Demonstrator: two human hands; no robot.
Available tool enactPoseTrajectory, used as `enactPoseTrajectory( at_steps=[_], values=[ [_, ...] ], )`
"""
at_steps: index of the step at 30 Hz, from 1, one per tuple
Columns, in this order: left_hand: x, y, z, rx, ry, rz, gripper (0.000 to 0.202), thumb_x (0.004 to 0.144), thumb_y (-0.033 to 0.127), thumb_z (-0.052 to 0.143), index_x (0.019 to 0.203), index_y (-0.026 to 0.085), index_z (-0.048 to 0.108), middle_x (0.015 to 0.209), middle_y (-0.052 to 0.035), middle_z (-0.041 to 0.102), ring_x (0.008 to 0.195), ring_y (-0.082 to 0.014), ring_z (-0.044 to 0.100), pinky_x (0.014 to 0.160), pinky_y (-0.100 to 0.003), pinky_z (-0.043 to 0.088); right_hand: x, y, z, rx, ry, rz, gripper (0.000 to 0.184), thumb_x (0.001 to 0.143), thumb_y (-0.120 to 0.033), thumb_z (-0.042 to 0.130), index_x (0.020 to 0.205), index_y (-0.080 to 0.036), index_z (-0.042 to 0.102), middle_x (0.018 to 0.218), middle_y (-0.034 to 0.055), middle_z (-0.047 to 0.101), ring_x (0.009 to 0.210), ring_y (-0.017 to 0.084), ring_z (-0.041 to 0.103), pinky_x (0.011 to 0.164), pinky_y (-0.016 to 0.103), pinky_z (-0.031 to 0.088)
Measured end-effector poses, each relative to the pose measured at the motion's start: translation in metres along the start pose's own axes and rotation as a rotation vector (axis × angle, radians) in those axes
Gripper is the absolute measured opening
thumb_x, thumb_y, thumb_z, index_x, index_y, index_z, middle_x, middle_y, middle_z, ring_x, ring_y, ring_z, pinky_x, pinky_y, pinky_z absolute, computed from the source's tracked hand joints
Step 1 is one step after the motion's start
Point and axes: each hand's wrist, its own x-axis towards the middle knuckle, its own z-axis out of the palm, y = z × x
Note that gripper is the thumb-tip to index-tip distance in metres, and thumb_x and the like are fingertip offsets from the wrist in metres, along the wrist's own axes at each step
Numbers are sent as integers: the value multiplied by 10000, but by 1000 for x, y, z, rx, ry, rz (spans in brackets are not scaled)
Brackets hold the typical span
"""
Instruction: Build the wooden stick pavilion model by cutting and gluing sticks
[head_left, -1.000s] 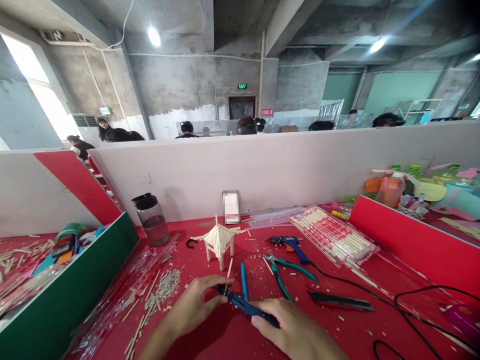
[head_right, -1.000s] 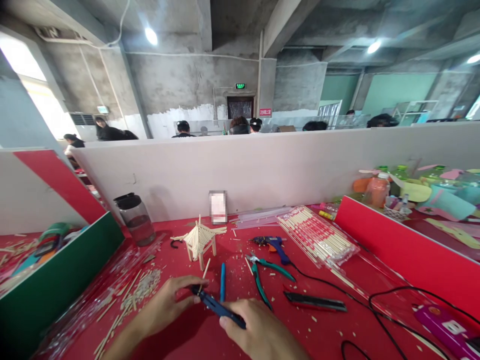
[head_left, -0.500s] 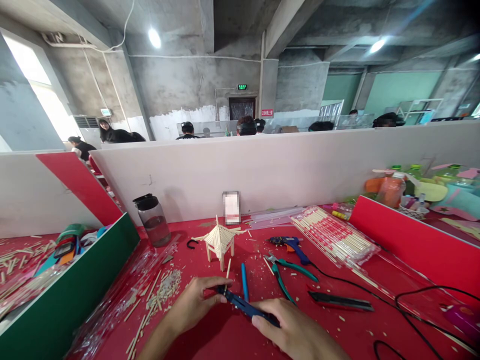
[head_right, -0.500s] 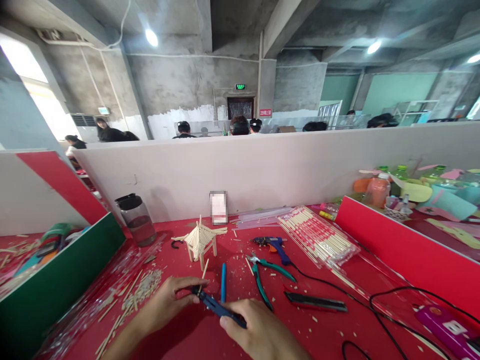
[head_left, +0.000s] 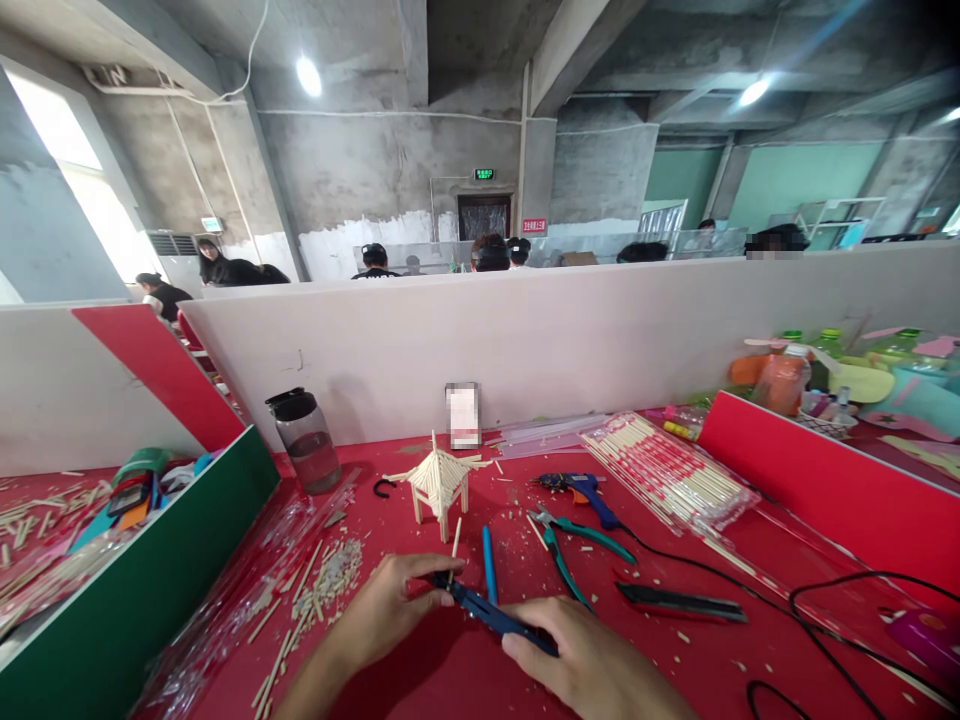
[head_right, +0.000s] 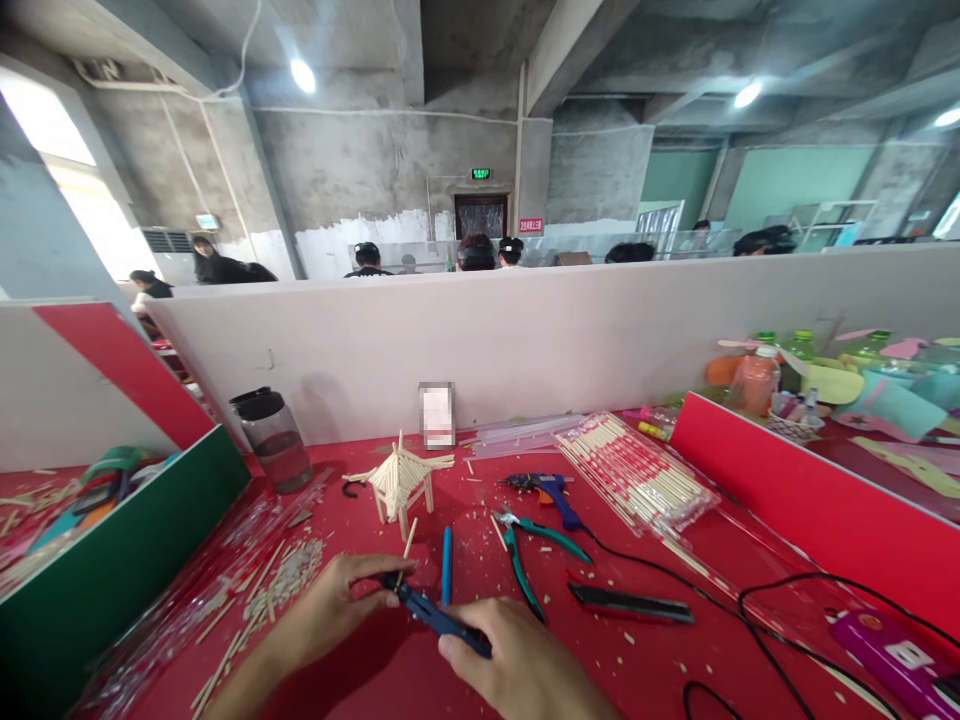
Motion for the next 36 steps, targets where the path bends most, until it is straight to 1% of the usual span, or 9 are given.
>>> enactPoseTrajectory(
  at_steps=[4, 9, 14, 21, 23, 25, 29, 33, 36],
  values=[
    [0, 3, 1, -12, -6, -19, 326, 836, 230, 738, 1148, 249, 831, 1084, -71, 846, 1001, -274, 769, 945, -315, 556, 1, -1, 0, 32, -19, -44, 385, 1006, -488, 516, 1138, -237, 777, 1075, 59, 792, 1014, 273, 695, 866, 315, 451],
    [0, 5, 1, -17, -3, -9, 326, 840, 220, 717, 1145, 226, 832, 1083, -85, 844, 1004, -284, 767, 941, -328, 558, 1, 0, -1, 28, -4, -26, 422, 995, -522, 518, 1168, -231, 771, 1101, 69, 787, 1038, 291, 682, 892, 332, 452],
    [0, 1, 1, -22, -8, -10, 340, 834, 217, 729, 1160, 219, 827, 1079, -91, 845, 998, -283, 767, 941, -326, 555, 0, 1, -1, 37, -9, -21, 436, 997, -538, 504, 1168, -236, 768, 1124, 71, 781, 1075, 297, 671, 909, 341, 448],
    [0, -1, 2, -13, 14, -9, 332, 828, 212, 745, 1148, 228, 833, 1068, -89, 848, 988, -289, 769, 930, -335, 558, 1, -4, 0, 9, -10, 2, 414, 996, -502, 498, 1086, -212, 779, 1016, 52, 792, 975, 271, 682, 816, 309, 442],
    [0, -1, 1, -7, 20, -11, 331, 827, 223, 747, 1146, 224, 834, 1062, -93, 849, 979, -289, 770, 934, -341, 559, 1, -4, 1, 15, -7, 16, 421, 994, -511, 499, 1120, -219, 775, 1062, 60, 790, 1035, 285, 679, 864, 321, 451],
    [1, -1, 0, 0, 22, -10, 335, 828, 235, 747, 1152, 226, 831, 1069, -91, 849, 981, -289, 770, 939, -344, 559, 1, -4, 2, 30, -10, 23, 425, 996, -506, 501, 1196, -233, 759, 1161, 76, 779, 1130, 304, 666, 946, 344, 452],
    [0, -2, -1, 14, 32, -5, 325, 822, 223, 737, 1132, 220, 837, 1086, -89, 846, 993, -290, 770, 947, -339, 558, -1, -9, 2, 28, -34, 37, 461, 1014, -469, 477, 1352, -236, 687, 1345, 104, 717, 1288, 327, 611, 1065, 389, 432],
    [-1, -1, -3, 48, 38, 3, 315, 823, 224, 738, 1122, 228, 838, 1089, -86, 846, 988, -285, 774, 938, -327, 563, 2, -10, 10, 0, -20, 51, 458, 1044, -443, 414, 1354, -230, 677, 1349, 108, 715, 1303, 316, 617, 1074, 394, 456],
    [-1, 1, -5, 75, 34, 27, 306, 851, 246, 725, 1137, 227, 831, 1102, -86, 843, 998, -275, 774, 936, -305, 561, 6, 5, 26, -100, 84, 15, 452, 1058, -421, 406, 1317, -187, 692, 1267, 134, 750, 1230, 323, 667, 1030, 391, 501]
  ],
)
